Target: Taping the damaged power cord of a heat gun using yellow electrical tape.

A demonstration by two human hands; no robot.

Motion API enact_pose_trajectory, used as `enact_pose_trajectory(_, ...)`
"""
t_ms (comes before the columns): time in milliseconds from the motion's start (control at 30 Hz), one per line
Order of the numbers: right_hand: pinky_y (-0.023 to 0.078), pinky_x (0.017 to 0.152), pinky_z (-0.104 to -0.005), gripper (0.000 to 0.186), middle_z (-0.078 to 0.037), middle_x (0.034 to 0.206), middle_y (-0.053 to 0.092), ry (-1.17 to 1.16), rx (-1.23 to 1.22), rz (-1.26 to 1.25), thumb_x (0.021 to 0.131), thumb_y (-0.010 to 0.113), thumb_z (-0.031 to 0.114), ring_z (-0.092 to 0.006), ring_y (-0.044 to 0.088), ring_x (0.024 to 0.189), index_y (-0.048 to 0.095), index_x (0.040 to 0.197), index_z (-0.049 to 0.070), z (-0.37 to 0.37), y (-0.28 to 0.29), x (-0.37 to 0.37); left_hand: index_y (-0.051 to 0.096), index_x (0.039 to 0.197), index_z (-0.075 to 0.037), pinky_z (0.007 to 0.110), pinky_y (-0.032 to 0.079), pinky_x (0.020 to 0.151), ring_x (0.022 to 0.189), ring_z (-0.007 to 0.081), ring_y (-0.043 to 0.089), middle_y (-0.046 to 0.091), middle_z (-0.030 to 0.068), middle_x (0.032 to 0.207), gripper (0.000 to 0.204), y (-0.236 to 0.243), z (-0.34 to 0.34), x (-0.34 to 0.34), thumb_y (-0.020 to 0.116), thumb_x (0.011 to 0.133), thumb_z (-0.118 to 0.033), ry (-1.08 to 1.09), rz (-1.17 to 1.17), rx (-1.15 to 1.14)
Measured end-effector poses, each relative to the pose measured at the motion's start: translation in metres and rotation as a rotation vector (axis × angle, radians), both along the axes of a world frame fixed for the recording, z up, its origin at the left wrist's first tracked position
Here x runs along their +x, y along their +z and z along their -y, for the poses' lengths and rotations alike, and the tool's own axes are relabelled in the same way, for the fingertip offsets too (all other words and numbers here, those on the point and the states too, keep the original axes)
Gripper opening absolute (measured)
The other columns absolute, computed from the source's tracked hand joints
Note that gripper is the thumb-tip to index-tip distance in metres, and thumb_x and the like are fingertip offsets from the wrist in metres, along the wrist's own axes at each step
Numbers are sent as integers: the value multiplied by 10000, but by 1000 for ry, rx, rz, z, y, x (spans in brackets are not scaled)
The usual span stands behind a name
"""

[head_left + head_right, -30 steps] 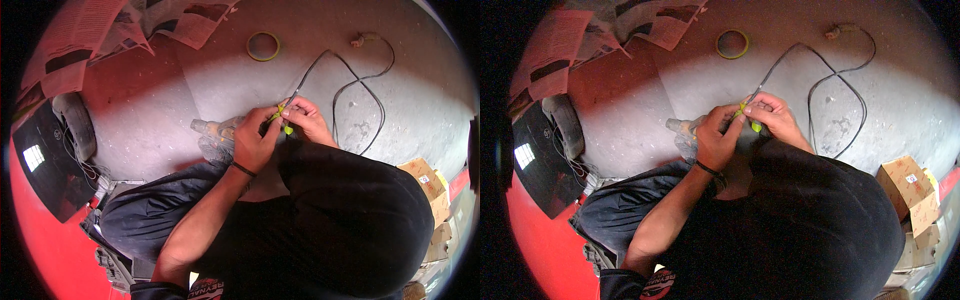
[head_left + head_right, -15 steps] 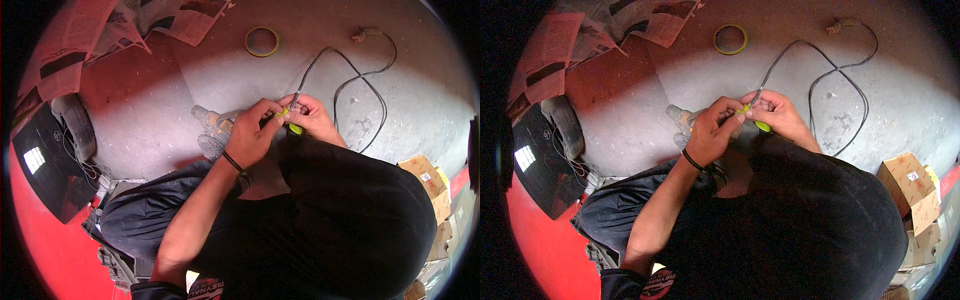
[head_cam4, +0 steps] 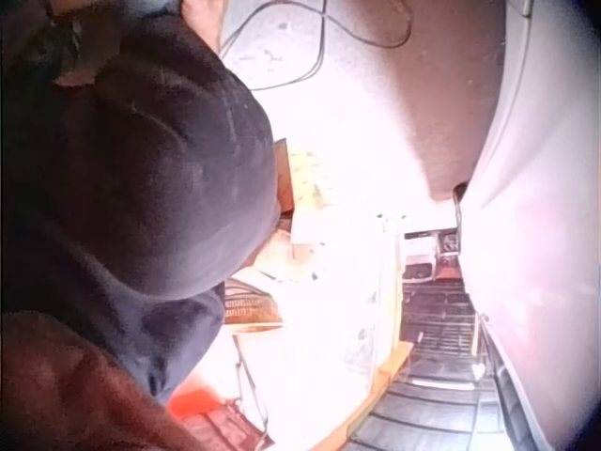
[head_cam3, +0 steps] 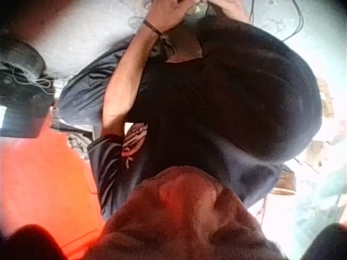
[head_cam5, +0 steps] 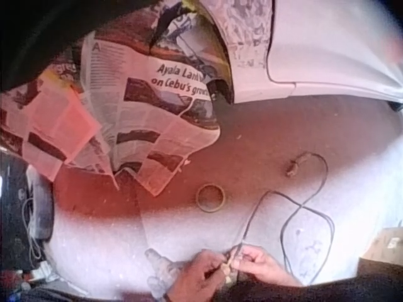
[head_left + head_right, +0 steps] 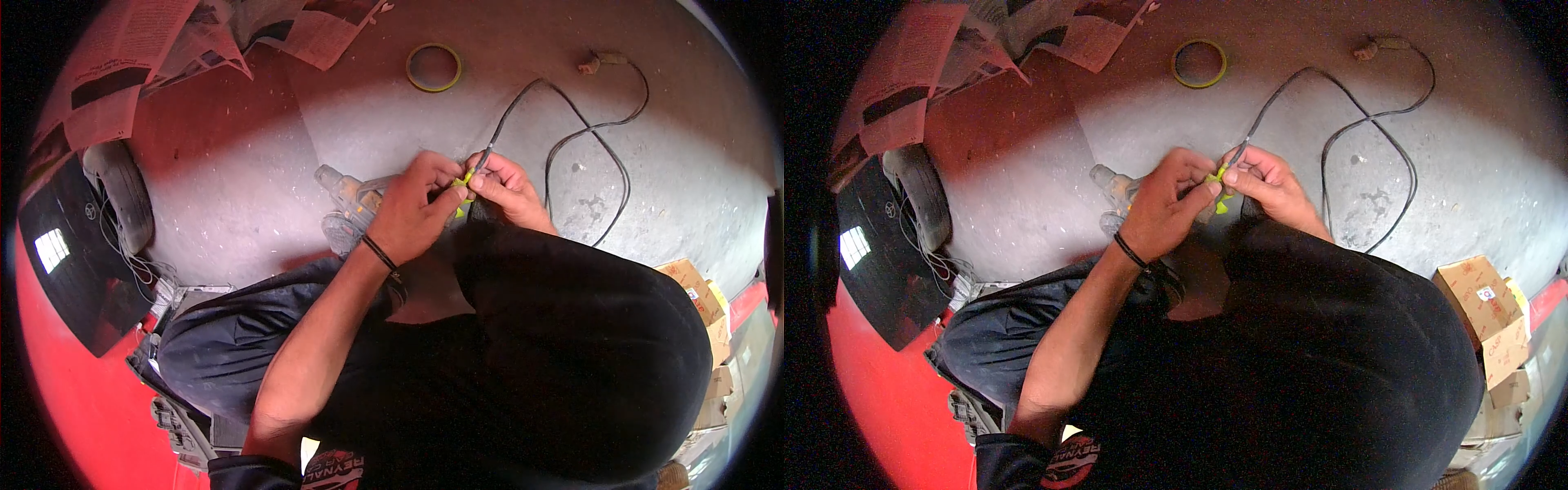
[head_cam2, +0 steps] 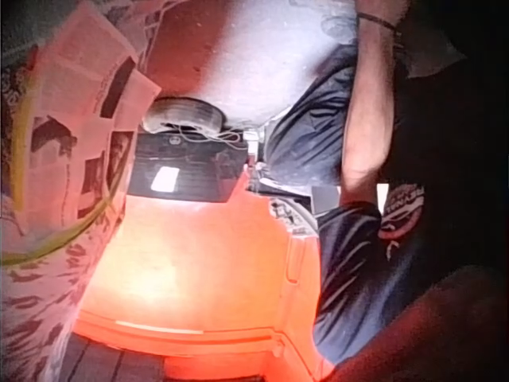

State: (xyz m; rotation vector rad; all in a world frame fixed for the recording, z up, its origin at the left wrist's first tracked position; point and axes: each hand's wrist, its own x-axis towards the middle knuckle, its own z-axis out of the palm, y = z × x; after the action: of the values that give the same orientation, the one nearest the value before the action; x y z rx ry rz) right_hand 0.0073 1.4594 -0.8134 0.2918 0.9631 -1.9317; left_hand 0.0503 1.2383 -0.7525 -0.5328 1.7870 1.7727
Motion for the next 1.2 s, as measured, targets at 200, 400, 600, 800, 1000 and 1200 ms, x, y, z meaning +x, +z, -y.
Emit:
enact_pose_trajectory(200,548,993,-294,236,-4,1157,773,31,29,-47,1113,785,170,-101,713,1055,723,1296,34,-17,-4,0,662,1203,-1,327,597,911,1006,144,733,769,72,1079,248,7,-1,-1,822,1034,-86,-115,-160,-167)
enact_pose_trajectory(400,549,1049,-310,435,-10,1185,782,148,219,-196,1095,793,114,-102,705,1129,673,1496,-5,-12,12,-13,667,1189,-5,355,610,916,1002,147,747,781,81,1054,249,4,0,4,828,1026,-101,-73,-59,-87)
enact_pose_trajectory(600,486,1213,-349,647,-70,1381,776,145,193,-122,1077,809,115,-173,674,1343,566,1666,5,0,9,-13,679,1153,7,351,616,908,1000,139,754,803,108,1063,239,3,-3,8,844,1021,-105,-80,-105,-156)
enact_pose_trajectory(800,460,1268,-381,764,-151,1592,690,194,662,-484,1058,841,162,-222,640,1460,488,1706,-35,-12,9,-32,698,1139,10,343,628,881,1006,135,773,810,111,1023,282,-1,-8,6,898,982,-114,-20,-63,-236)
enact_pose_trajectory(1000,484,727,-266,470,29,879,768,468,646,-168,1116,766,484,-66,608,792,862,1040,30,-20,44,-53,715,1087,0,363,629,882,984,179,805,835,120,1009,262,-11,-17,10,906,966,-132,0,-152,-283)
enact_pose_trajectory(1200,445,657,-276,404,64,827,718,583,585,-177,1084,830,423,-51,563,730,868,1002,29,-7,41,-54,694,1064,-25,437,610,845,908,360,791,808,163,985,244,-14,-27,17,879,959,-146,-10,-257,-248)
